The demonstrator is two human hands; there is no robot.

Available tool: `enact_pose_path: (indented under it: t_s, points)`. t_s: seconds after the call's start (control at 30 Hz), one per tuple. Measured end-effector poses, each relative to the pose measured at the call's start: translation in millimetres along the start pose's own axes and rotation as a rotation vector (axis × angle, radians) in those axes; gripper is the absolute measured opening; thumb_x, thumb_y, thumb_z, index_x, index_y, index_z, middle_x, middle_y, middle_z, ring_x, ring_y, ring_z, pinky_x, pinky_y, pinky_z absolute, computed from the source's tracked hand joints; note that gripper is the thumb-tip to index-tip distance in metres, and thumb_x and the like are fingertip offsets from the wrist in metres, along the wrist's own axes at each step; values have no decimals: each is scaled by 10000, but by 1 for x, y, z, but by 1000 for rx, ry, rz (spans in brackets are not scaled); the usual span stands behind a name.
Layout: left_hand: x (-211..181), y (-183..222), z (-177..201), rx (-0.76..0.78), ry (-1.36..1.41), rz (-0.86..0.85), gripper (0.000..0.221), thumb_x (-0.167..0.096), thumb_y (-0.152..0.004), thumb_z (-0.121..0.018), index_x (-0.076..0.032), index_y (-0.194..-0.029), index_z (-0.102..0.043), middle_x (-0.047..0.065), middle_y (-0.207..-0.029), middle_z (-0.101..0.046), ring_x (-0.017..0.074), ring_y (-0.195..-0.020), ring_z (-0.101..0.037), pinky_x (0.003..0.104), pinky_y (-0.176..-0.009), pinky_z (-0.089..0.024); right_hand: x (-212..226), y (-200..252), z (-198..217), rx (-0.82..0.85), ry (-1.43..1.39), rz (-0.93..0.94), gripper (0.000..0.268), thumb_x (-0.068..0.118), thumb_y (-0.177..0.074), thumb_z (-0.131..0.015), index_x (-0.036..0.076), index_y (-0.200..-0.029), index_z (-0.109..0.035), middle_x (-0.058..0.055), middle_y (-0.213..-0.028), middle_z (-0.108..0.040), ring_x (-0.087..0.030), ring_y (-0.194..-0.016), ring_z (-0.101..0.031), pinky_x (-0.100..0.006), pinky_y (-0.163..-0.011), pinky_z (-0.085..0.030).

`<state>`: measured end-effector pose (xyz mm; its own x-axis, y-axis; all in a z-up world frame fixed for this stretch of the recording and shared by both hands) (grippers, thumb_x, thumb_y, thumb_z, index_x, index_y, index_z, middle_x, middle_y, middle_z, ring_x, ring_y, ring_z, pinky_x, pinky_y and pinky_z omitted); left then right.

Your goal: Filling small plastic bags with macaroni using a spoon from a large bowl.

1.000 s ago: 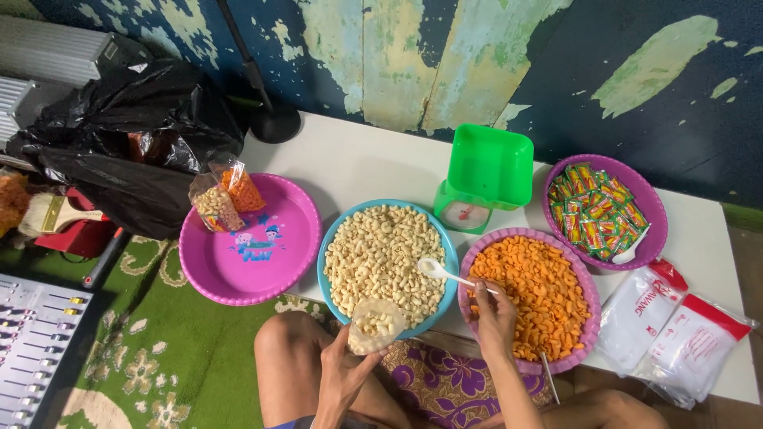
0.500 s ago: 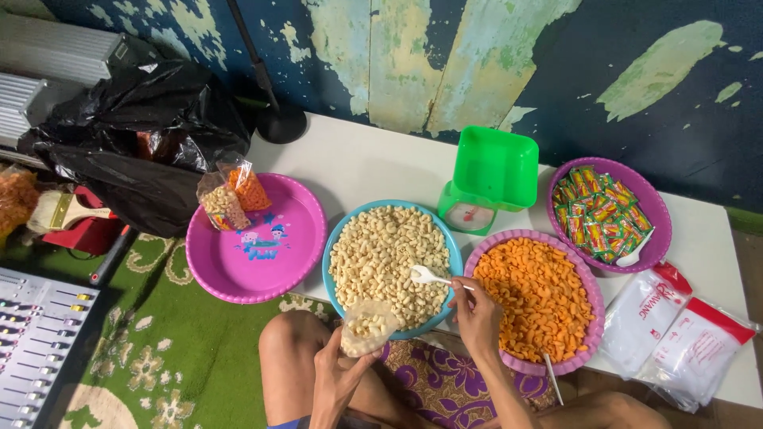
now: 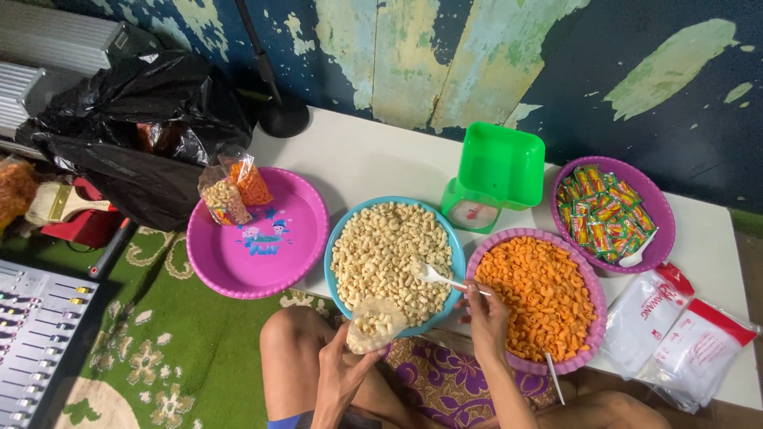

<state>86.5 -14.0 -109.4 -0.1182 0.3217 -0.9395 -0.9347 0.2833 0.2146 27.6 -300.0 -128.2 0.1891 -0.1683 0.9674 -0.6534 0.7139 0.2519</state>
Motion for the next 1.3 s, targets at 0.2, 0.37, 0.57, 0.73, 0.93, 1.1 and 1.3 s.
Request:
enact_pose_path:
  t_s: [0.2, 0.37, 0.57, 0.73, 0.93, 1.1, 1.3]
  points:
    - [-12, 11, -7, 80, 38, -109, 582, -446, -738, -877, -91, -1173, -724, -6, -961, -823, 101, -881, -759, 240, -686, -613, 30, 32, 29, 66, -108, 47, 213, 46, -1025, -596, -36, -1182, -715, -174, -803, -715, -219, -642, -668, -284, -433, -521]
    - [-32, 20, -15, 182, 19, -150, 624, -492, -763, -847, -111, -1237, -705, -11, -1000, -837, 87, -910, -749, 267, -775, -609, 90, 68, 47, 95, -67, 106, 220, 82, -1008, -594, -69, -1115, -714, -204, -792, -694, -231, -603, -631, -292, -390, -488]
    - [-33, 29, -29, 242, 2, -190, 677, -504, -781, -825, -128, -1320, -666, 5, -1128, -818, 122, -1016, -756, 281, -823, -599, 114, 102, 62, 119, 31, 171, 257, 137, -992, -591, -81, -1062, -707, -206, -618, -643, -209, -442, -556, -293, -351, -471]
    - [-50, 39, -31, 258, -44, -225, 661, -516, -791, -819, -141, -1314, -668, -12, -1122, -816, 126, -1007, -768, 279, -808, -578, 123, 135, 56, 137, 261, 479, 230, 156, -947, -623, -3, -1056, -747, -107, -639, -724, -110, -382, -582, -202, -364, -490]
    - [-69, 50, -25, 256, -39, -271, 588, -452, -801, -851, -100, -1247, -700, -12, -961, -798, 96, -825, -691, 258, -705, -533, 174, 183, 27, 158, 737, 1324, 162, 67, -874, -756, 40, -1033, -740, -49, -985, -797, -145, -813, -788, -260, -761, -657]
    - [-67, 56, -20, 242, 32, -241, 506, -413, -791, -880, -88, -1147, -728, -26, -907, -723, 85, -844, -623, 262, -736, -505, 198, 196, 30, 136, 663, 1393, 99, 88, -902, -696, 44, -967, -755, -59, -962, -792, -183, -760, -762, -238, -716, -643]
    - [-72, 61, -17, 254, 42, -235, 523, -381, -794, -892, -86, -1191, -720, -33, -883, -694, 82, -829, -608, 255, -735, -494, 204, 200, 29, 209, 659, 1351, 123, 133, -931, -670, 60, -995, -746, -52, -999, -792, -188, -770, -739, -264, -725, -621]
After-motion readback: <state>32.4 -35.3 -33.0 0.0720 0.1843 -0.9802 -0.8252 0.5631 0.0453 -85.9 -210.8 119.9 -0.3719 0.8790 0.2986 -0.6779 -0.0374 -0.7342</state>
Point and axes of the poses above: each hand's wrist, its own y-axis away from the middle knuckle, its own z-axis out of the back of the hand, x = y × z, the point moved 4 cm from there along -y, towards the middle knuckle
